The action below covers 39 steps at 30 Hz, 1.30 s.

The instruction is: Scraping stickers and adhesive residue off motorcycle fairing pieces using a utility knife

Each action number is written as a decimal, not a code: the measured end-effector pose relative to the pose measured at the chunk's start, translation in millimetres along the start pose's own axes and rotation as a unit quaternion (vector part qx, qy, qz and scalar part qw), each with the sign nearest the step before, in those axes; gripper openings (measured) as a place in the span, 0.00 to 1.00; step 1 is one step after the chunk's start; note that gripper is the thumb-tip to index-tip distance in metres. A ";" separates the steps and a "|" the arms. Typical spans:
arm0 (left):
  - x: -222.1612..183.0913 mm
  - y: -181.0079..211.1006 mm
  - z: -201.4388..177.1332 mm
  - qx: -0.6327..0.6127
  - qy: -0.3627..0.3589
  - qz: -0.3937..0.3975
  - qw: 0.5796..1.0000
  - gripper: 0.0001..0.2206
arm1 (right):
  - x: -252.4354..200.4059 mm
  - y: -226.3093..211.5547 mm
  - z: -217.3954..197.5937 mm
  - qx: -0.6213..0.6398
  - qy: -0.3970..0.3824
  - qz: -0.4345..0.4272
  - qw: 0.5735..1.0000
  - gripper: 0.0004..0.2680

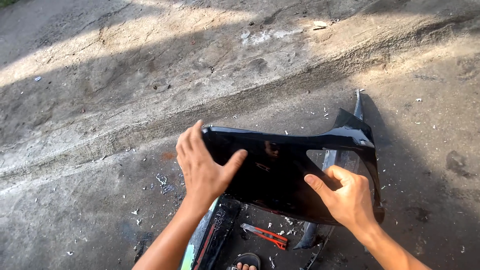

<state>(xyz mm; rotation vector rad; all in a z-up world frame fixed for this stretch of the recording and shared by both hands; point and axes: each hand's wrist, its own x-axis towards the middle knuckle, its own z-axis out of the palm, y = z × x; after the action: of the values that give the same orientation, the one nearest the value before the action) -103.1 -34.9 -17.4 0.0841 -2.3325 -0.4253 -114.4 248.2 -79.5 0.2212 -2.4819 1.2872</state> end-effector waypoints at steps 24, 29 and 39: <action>-69.3 43.0 26.8 0.059 -0.060 0.372 0.924 0.38 | -7.0 16.4 7.1 0.083 -0.044 0.078 0.992 0.14; -45.5 20.7 18.4 0.102 -0.004 0.294 0.950 0.43 | -8.9 20.7 0.4 0.100 -0.042 0.082 0.991 0.17; -51.2 34.0 21.8 0.071 -0.023 0.326 0.943 0.41 | -9.9 21.2 1.7 0.110 -0.054 0.105 0.987 0.19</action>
<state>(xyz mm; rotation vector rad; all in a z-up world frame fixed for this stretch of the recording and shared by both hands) -79.4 12.6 -55.2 -0.6188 -2.2673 0.0752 -111.7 258.9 -100.2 0.0841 -2.5032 1.6807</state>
